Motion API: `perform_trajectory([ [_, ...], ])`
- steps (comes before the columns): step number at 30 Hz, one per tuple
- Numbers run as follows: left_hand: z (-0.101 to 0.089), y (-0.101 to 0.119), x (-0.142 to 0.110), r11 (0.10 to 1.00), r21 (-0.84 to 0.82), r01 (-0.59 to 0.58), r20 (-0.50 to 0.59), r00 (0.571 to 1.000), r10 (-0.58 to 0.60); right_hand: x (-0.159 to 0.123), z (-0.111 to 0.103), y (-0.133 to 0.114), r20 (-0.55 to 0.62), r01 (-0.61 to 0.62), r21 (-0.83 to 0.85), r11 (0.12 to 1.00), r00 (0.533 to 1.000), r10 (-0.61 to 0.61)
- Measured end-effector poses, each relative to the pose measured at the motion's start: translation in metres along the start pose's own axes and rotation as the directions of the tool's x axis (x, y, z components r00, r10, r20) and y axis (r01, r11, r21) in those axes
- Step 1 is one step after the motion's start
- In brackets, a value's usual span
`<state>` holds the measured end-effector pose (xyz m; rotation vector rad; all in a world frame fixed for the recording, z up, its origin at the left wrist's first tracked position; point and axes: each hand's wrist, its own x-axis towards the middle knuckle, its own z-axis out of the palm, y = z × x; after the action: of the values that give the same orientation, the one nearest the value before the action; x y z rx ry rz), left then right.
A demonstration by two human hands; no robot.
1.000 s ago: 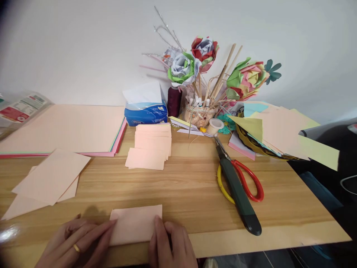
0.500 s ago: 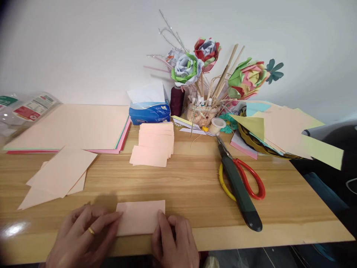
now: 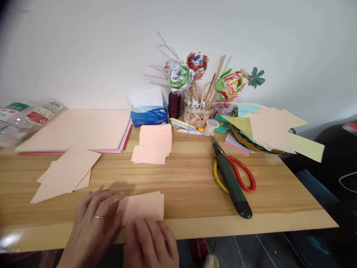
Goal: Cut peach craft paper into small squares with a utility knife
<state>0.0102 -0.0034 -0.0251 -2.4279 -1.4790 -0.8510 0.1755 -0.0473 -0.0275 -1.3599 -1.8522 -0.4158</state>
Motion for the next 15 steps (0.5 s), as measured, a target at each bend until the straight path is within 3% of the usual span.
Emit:
perform_trajectory([
  [3, -0.004, 0.005, -0.001, 0.998, -0.020, 0.051, -0.063, 0.997, -0.052, -0.002, 0.006, -0.012, 0.034, 0.009, 0.012, 1.000, 0.999, -0.009],
  [8, -0.007, 0.016, -0.016, 0.975, -0.176, -0.136, -0.175, 0.979, 0.105, -0.006, 0.006, -0.011, 0.050, 0.019, -0.003, 1.000, 0.999, -0.019],
  [15, -0.011, 0.009, -0.033, 0.973, -0.014, -0.232, -0.086, 0.969, 0.230, -0.009, 0.000, -0.004, 0.076, 0.066, -0.001, 0.998, 0.995, -0.065],
])
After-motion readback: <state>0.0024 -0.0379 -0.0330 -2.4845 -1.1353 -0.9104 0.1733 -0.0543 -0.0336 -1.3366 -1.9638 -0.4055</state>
